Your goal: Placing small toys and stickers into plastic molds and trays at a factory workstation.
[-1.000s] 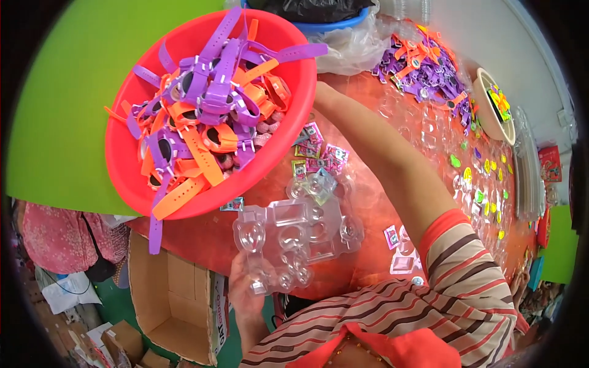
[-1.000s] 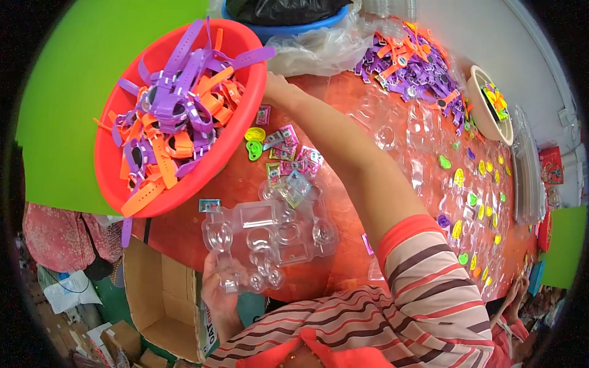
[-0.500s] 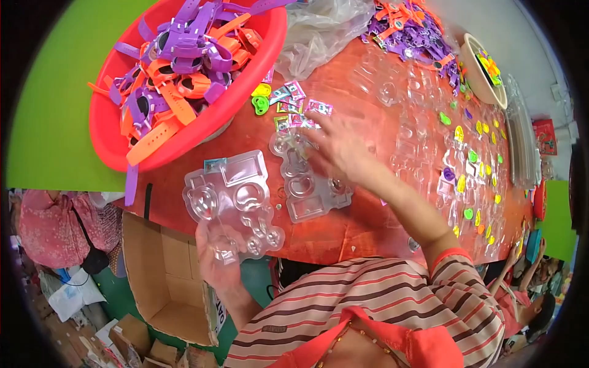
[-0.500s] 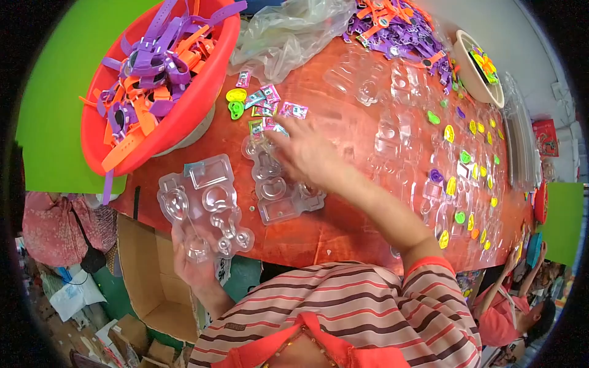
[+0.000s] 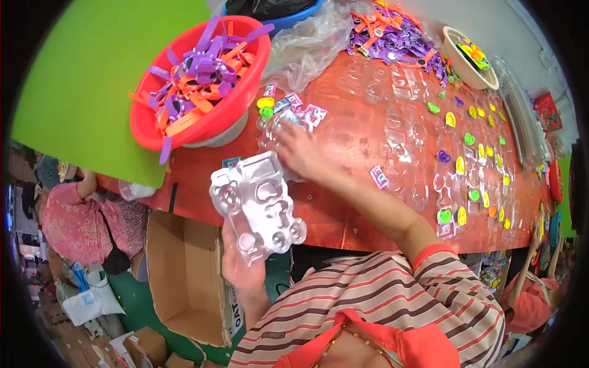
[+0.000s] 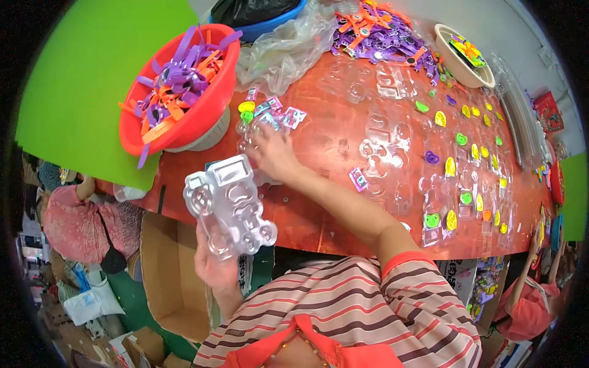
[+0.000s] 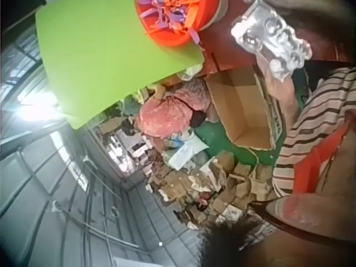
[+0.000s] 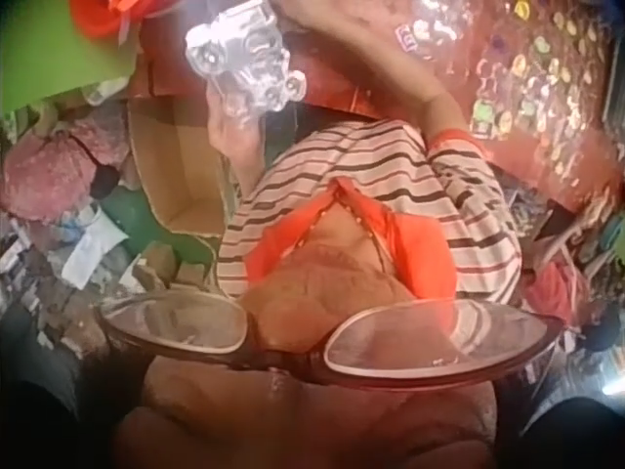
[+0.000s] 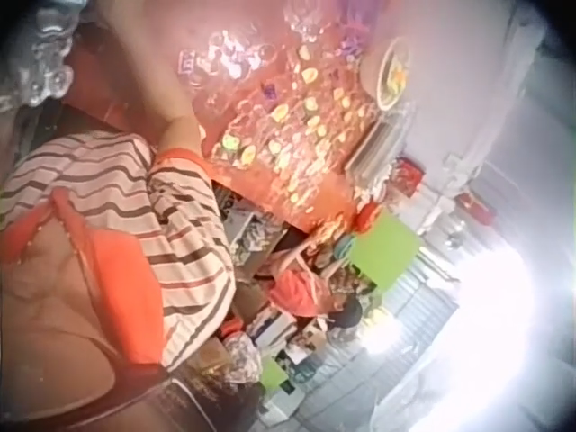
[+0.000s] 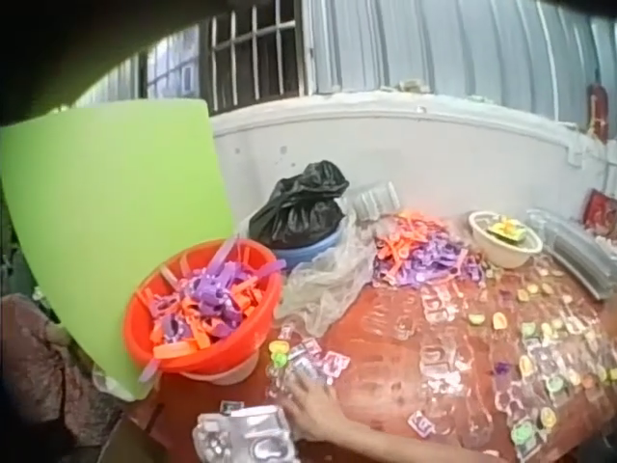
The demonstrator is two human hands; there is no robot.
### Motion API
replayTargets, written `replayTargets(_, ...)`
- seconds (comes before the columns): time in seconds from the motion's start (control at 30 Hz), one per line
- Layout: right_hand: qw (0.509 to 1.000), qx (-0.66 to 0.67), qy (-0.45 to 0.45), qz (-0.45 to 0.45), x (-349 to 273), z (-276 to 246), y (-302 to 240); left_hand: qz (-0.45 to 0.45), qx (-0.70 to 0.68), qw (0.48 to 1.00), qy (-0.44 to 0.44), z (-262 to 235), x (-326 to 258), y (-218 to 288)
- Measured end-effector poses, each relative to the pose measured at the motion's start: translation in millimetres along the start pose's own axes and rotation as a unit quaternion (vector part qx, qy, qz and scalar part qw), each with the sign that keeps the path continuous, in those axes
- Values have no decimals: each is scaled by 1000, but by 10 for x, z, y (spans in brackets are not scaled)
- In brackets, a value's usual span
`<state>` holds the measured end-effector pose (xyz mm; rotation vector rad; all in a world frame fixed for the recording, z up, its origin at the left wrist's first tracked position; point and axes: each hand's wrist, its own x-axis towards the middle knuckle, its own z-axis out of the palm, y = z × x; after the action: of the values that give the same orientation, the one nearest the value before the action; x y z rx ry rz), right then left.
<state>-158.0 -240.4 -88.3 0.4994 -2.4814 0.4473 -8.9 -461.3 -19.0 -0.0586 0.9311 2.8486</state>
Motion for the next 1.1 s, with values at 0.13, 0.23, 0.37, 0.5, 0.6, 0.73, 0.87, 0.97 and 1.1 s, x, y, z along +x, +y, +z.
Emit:
replayTargets(0.13, 895, 363, 98, 241, -56, -613, 56, 18, 30, 999, -36, 270, 66, -195)
replayTargets(0.23, 834, 475, 46, 276, -189, -1309, -137, 31, 124, 987, -100, 336, 240, -372)
replayTargets(0.37, 853, 469, -65, 221, -473, -1598, -341, 56, 232, 959, -155, 555, 431, -719)
replayTargets(0.5, 747, 578, -128, 302, -599, -1658, -365, 43, 301, 931, -203, 525, 492, -1031)
replayTargets(0.6, 721, 605, -115, 317, -713, -1638, -238, 100, 413, 879, -215, 491, 522, -1143)
replayTargets(0.73, 699, 597, -149, 363, -789, -1656, -181, 188, 532, 788, -244, 572, 493, -1187)
replayTargets(0.87, 640, 659, -132, 373, -887, -1534, -100, 156, 513, 804, -257, 559, 505, -1187)
replayTargets(0.97, 621, 687, -130, 355, -874, -1502, -28, -74, 284, 918, -267, 641, 515, -1107)
replayTargets(1.1, 626, 675, -134, 367, -832, -1590, -89, -43, 322, 912, -252, 598, 557, -1150)
